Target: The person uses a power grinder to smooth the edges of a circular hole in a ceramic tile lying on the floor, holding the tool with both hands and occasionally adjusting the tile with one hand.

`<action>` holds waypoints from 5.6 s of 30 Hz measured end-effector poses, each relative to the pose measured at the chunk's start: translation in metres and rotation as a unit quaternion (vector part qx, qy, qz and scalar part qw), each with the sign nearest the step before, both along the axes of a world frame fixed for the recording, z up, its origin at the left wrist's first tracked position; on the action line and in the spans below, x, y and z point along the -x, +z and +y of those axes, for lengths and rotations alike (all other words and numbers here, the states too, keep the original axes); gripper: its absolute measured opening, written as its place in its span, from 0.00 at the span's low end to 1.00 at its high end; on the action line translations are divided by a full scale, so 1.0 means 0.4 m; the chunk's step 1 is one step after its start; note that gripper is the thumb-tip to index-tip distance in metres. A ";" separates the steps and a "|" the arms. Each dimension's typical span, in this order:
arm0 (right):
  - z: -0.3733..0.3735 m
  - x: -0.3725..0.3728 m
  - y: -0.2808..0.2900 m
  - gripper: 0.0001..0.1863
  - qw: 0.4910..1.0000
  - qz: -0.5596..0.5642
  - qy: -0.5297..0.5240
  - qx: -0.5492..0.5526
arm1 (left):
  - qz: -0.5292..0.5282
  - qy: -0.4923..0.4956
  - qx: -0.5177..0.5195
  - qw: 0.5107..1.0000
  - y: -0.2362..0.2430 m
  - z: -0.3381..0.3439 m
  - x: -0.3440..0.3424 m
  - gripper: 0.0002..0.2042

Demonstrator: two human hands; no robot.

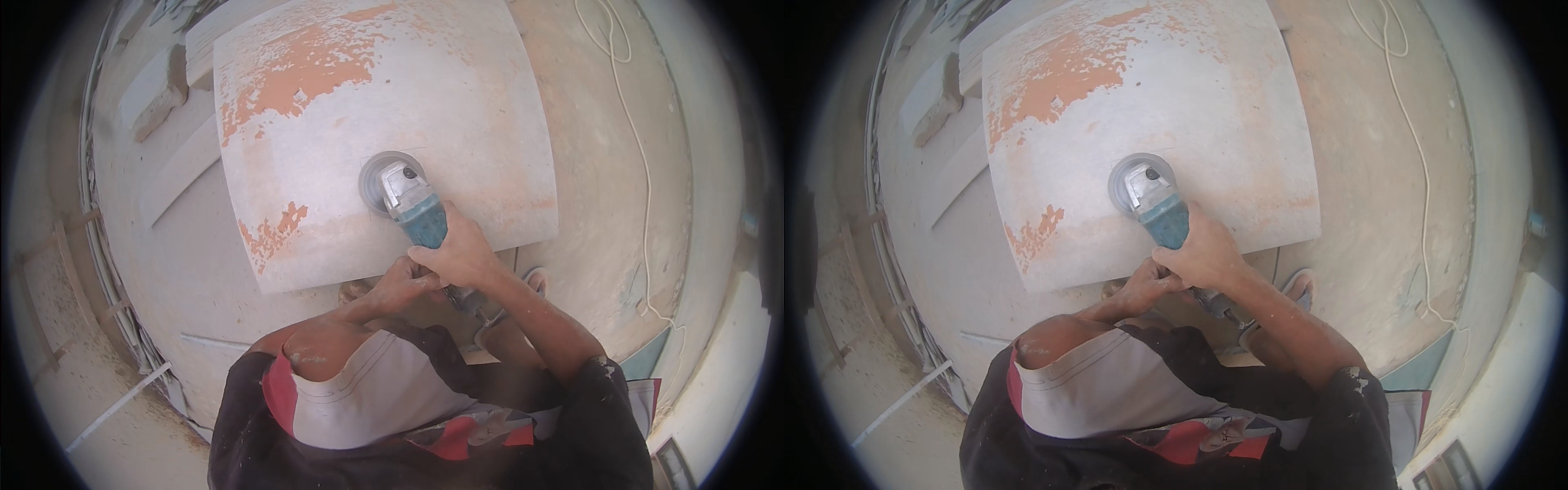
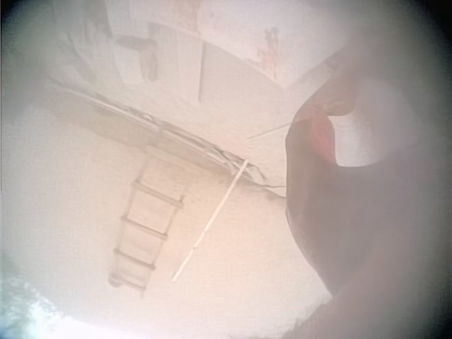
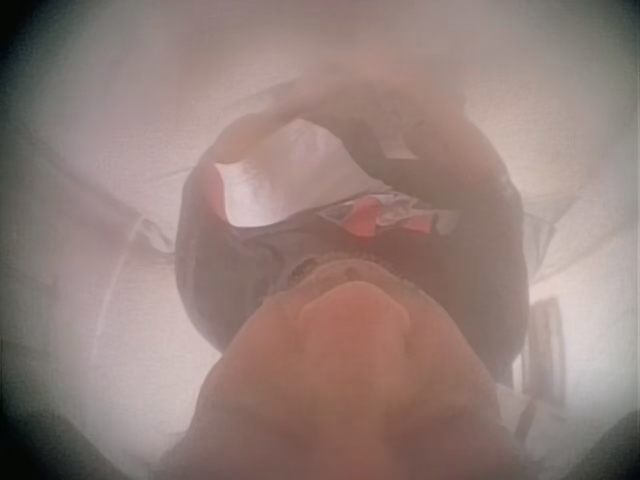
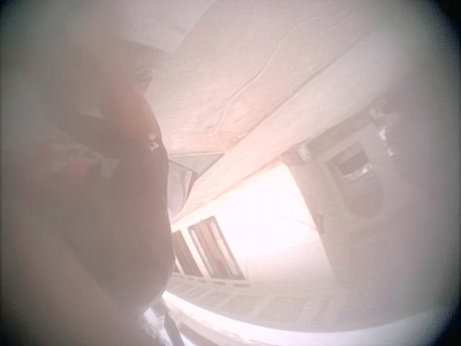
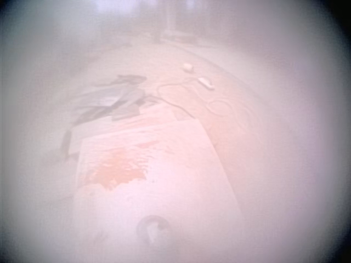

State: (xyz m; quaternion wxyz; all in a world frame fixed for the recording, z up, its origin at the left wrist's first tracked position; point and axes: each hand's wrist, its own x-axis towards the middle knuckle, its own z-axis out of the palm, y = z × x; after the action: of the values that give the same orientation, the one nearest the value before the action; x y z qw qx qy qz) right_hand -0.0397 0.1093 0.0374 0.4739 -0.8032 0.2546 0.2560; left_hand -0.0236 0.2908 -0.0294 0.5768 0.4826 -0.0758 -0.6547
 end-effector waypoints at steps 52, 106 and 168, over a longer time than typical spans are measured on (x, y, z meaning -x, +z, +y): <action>0.001 -0.039 0.052 0.36 0.997 0.001 0.049 0.067 | 0.084 0.076 0.099 0.989 0.022 -0.033 0.006 0.25; -0.005 -0.055 0.065 0.40 0.996 0.032 0.057 0.058 | 0.103 0.065 0.107 0.987 0.034 -0.040 -0.010 0.25; 0.007 -0.117 0.131 0.39 0.979 0.048 0.144 0.135 | 0.187 0.100 0.199 0.957 0.056 -0.050 -0.015 0.24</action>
State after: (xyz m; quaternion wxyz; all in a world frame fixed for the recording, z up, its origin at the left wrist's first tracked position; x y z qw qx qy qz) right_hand 0.0070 0.1121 0.0896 0.3065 -0.8748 0.1911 0.3230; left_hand -0.0177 0.2706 -0.0072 0.7275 0.2321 -0.0464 -0.6440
